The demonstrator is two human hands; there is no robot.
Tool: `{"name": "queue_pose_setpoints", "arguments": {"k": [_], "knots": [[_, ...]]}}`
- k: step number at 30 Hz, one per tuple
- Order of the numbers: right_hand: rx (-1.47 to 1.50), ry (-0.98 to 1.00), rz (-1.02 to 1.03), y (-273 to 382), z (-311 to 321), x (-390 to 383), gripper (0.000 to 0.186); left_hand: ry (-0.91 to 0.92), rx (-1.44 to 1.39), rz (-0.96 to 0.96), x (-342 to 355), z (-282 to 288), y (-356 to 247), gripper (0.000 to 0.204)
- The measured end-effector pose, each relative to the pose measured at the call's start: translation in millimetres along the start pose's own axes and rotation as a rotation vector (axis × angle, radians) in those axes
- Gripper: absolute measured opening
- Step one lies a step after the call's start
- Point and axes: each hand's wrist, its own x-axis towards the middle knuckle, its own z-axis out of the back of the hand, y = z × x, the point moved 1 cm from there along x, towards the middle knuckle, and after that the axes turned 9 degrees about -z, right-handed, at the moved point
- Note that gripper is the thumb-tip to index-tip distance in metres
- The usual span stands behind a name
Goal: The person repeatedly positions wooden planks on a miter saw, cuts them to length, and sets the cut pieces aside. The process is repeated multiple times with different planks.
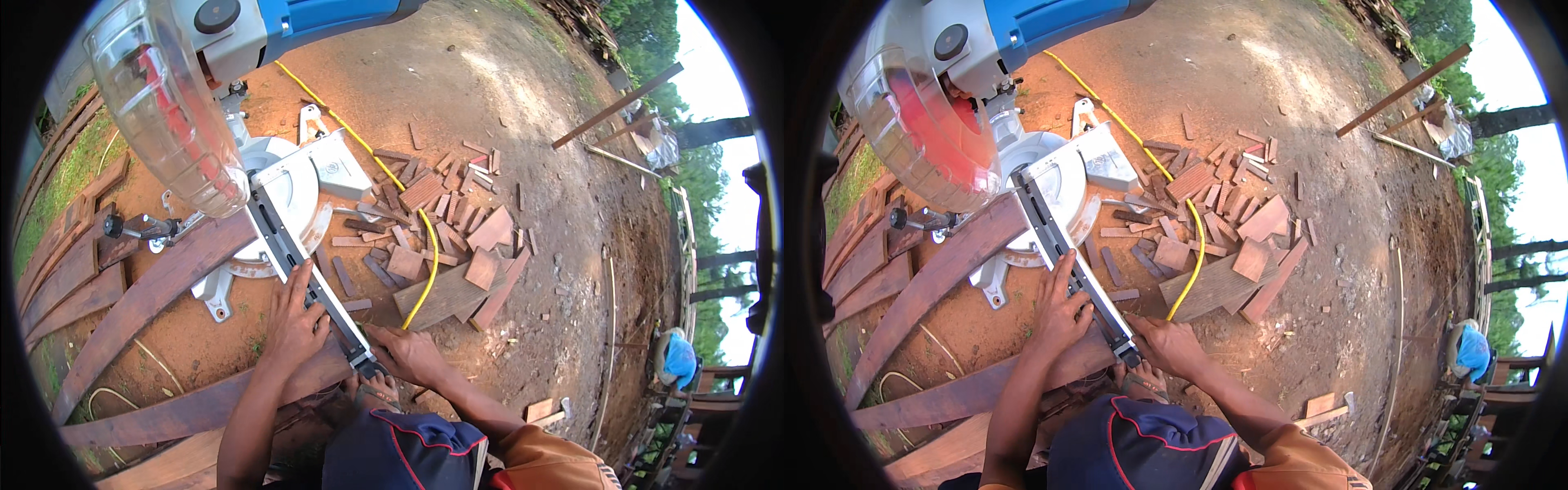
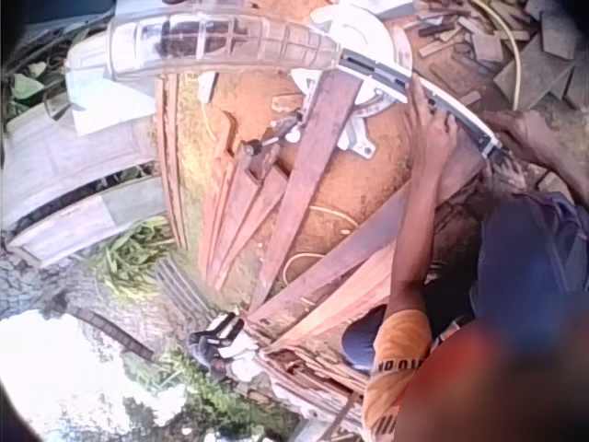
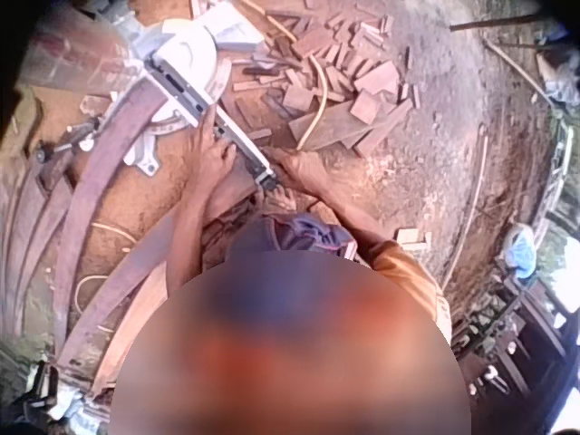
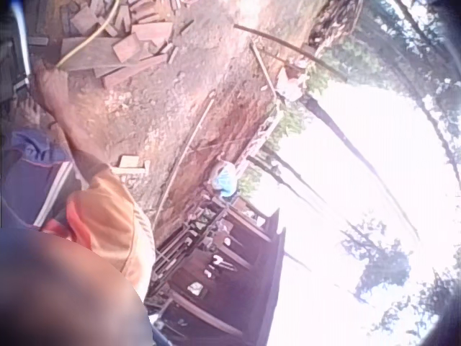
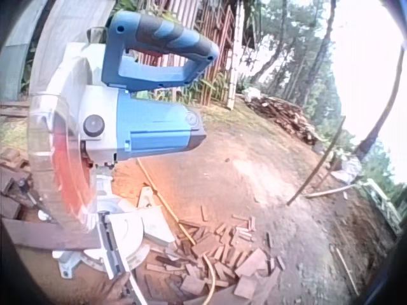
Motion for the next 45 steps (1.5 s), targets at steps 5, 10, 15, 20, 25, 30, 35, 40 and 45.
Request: {"name": "queue_pose_setpoints", "arguments": {"k": [5, 10, 15, 20, 25, 30, 35, 40, 45], "knots": [[-0.04, -0.038, 0.014, 1.5, -2.8, -0.1, 0.046, 0.171, 0.24, -0.299, 3.9, 18.9, 10.0, 0.029], [-0.019, -0.021, 0.108, 12.6, -10.5, 7.1, 0.045, 0.258, 0.35, -0.465, 10.5, 22.1, 17.5, 0.037], [-0.018, 0.03, 0.107, 18.8, -21.1, 11.9, 0.05, 0.193, 0.191, -0.375, 5.7, 19.6, 25.3, 0.039], [-0.026, 0.168, 0.048, 24.2, -32.4, 17.4, 0.061, 0.173, 0.139, -0.308, -0.7, 15.0, 29.7, 0.044], [0.04, 0.148, 0.096, 24.8, -36.7, 23.0, 0.063, 0.17, 0.093, -0.311, 2.1, 17.7, 24.3, 0.042], [0.097, -0.028, 0.203, 11.4, -35.6, 12.3, 0.048, 0.201, 0.257, -0.398, 10.0, 19.4, 16.6, 0.044], [0.151, -0.248, 0.048, -26.4, -13.6, -20.9, 0.038, 0.052, 0.224, -0.489, 10.9, 14.1, 14.4, 0.04], [0.024, -0.743, -0.169, -99.5, 21.8, -51.4, 0.046, 0.136, 0.036, -0.213, -5.5, 16.4, 26.6, 0.032], [-0.152, -0.982, -0.468, -195.9, 47.1, -55.7, 0.055, 0.215, 0.231, -0.276, -2.9, 16.5, 28.2, 0.021]]}}
